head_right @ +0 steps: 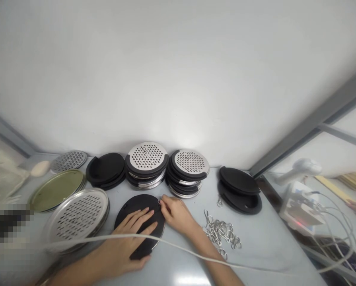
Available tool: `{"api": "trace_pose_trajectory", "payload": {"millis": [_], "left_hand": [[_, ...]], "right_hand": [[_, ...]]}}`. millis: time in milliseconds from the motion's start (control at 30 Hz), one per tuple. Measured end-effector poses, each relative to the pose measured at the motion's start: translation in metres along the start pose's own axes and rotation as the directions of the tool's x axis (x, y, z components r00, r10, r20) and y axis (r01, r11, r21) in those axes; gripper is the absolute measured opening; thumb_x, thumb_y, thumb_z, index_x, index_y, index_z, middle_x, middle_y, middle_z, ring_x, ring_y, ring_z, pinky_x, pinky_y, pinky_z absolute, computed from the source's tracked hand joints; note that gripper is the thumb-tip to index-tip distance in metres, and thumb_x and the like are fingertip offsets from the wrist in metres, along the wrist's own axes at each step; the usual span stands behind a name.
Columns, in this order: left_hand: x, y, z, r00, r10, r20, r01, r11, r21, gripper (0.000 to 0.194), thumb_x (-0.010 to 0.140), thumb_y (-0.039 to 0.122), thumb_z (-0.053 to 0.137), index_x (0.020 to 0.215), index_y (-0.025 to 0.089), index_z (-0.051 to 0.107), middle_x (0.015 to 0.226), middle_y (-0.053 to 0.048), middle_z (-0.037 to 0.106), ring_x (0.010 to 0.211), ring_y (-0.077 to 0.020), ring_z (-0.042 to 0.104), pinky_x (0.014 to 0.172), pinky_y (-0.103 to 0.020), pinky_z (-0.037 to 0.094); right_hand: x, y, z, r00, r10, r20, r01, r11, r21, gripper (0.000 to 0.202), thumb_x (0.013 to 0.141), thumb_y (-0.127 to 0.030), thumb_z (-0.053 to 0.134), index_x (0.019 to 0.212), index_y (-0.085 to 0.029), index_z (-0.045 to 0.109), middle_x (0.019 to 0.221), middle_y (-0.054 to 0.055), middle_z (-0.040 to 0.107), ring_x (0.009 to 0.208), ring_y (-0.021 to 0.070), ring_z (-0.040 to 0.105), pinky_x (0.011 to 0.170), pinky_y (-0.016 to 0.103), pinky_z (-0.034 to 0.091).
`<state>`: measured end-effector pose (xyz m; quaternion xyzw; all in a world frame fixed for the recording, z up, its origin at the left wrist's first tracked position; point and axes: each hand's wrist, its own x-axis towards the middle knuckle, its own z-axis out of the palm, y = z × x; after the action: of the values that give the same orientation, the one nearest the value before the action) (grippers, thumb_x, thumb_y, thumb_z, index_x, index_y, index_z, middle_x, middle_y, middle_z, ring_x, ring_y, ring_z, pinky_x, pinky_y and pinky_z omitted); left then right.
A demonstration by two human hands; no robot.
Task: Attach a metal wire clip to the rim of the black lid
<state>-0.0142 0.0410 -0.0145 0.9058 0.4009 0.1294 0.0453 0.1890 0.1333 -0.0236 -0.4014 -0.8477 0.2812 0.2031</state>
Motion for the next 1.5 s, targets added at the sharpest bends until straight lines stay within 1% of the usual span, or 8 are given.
{"api": "trace_pose_trajectory", "payload": {"millis": [100, 233, 533, 700, 967, 1333, 1400, 1500], "left_hand": [[-0.0003, -0.0009, 0.0002, 1.0, 0.007, 0.006, -0.007, 1.0, 0.012, 0.068, 0.075, 0.03, 0.06, 0.138, 0.02, 0.036, 0.148, -0.011, 0.03, 0.134, -0.0324, 0.029, 0.105, -0.048, 0.035], [-0.0008, -0.002, 0.0017, 1.0, 0.019, -0.018, -0.019, 1.0, 0.016, 0.067, 0.076, 0.033, 0.06, 0.138, 0.02, 0.036, 0.148, -0.011, 0.029, 0.134, -0.0316, 0.029, 0.104, -0.048, 0.035], [-0.0008, -0.0015, 0.0018, 1.0, 0.001, 0.0, -0.001, 1.0, 0.017, 0.068, 0.075, 0.032, 0.061, 0.138, 0.021, 0.036, 0.148, -0.009, 0.029, 0.134, -0.0312, 0.028, 0.105, -0.047, 0.034], [-0.0009, -0.0019, 0.0017, 1.0, -0.001, 0.017, 0.001, 1.0, 0.009, 0.069, 0.074, 0.03, 0.061, 0.138, 0.021, 0.036, 0.148, -0.01, 0.03, 0.134, -0.0317, 0.028, 0.105, -0.048, 0.034], [-0.0014, -0.0025, 0.0021, 1.0, 0.004, -0.028, -0.004, 1.0, -0.007, 0.066, 0.075, 0.031, 0.061, 0.136, 0.021, 0.038, 0.146, -0.01, 0.032, 0.133, -0.0317, 0.03, 0.105, -0.048, 0.035], [-0.0005, -0.0019, -0.0011, 1.0, -0.004, 0.013, 0.004, 1.0, -0.002, 0.067, 0.076, 0.032, 0.06, 0.138, 0.022, 0.036, 0.147, -0.01, 0.032, 0.133, -0.0312, 0.03, 0.104, -0.048, 0.035], [-0.0005, -0.0019, -0.0015, 1.0, 0.002, -0.005, -0.002, 1.0, -0.004, 0.066, 0.076, 0.033, 0.06, 0.137, 0.021, 0.036, 0.146, -0.01, 0.033, 0.133, -0.0309, 0.03, 0.104, -0.047, 0.035], [-0.0007, -0.0023, -0.0008, 1.0, 0.0, -0.025, 0.0, 1.0, 0.0, 0.066, 0.076, 0.034, 0.06, 0.137, 0.022, 0.037, 0.145, -0.009, 0.035, 0.133, -0.0303, 0.031, 0.105, -0.046, 0.035]], "right_hand": [[-0.0001, -0.0009, -0.0003, 1.0, -0.014, -0.007, 0.014, 1.0, 0.001, 0.023, 0.096, -0.027, 0.031, 0.076, -0.021, 0.04, 0.064, -0.002, 0.045, 0.059, 0.0119, 0.045, 0.058, 0.023, 0.031], [0.0001, -0.0018, 0.0, 1.0, -0.028, -0.01, 0.028, 0.999, -0.018, 0.024, 0.097, -0.029, 0.03, 0.078, -0.021, 0.042, 0.065, -0.001, 0.047, 0.06, 0.0129, 0.046, 0.058, 0.024, 0.032], [-0.0005, 0.0023, 0.0043, 1.0, 0.016, 0.001, -0.016, 0.997, -0.077, 0.024, 0.098, -0.03, 0.028, 0.081, -0.02, 0.042, 0.068, 0.0, 0.052, 0.064, 0.0143, 0.052, 0.06, 0.024, 0.034], [-0.0008, 0.0025, 0.0039, 1.0, -0.001, 0.018, 0.003, 0.993, -0.119, 0.026, 0.098, -0.028, 0.027, 0.081, -0.02, 0.043, 0.067, 0.001, 0.052, 0.063, 0.0142, 0.051, 0.06, 0.025, 0.034], [-0.0006, 0.0022, 0.0031, 0.999, -0.013, 0.039, 0.018, 0.99, -0.143, 0.028, 0.098, -0.027, 0.026, 0.078, -0.019, 0.044, 0.068, 0.001, 0.052, 0.062, 0.0136, 0.05, 0.061, 0.025, 0.034], [0.0002, 0.0027, 0.0029, 0.999, -0.004, 0.048, 0.012, 0.987, -0.161, 0.029, 0.098, -0.027, 0.025, 0.077, -0.019, 0.044, 0.067, 0.001, 0.052, 0.063, 0.0139, 0.05, 0.062, 0.026, 0.034], [0.0001, 0.0015, 0.0024, 0.999, -0.005, 0.038, 0.011, 0.99, -0.142, 0.028, 0.097, -0.026, 0.027, 0.075, -0.019, 0.043, 0.066, 0.0, 0.051, 0.062, 0.0134, 0.049, 0.061, 0.025, 0.034], [0.0003, -0.0001, 0.0029, 1.0, -0.031, -0.007, 0.029, 0.993, -0.114, 0.027, 0.096, -0.023, 0.032, 0.071, -0.019, 0.041, 0.066, 0.0, 0.049, 0.063, 0.0132, 0.048, 0.061, 0.025, 0.034]]}}
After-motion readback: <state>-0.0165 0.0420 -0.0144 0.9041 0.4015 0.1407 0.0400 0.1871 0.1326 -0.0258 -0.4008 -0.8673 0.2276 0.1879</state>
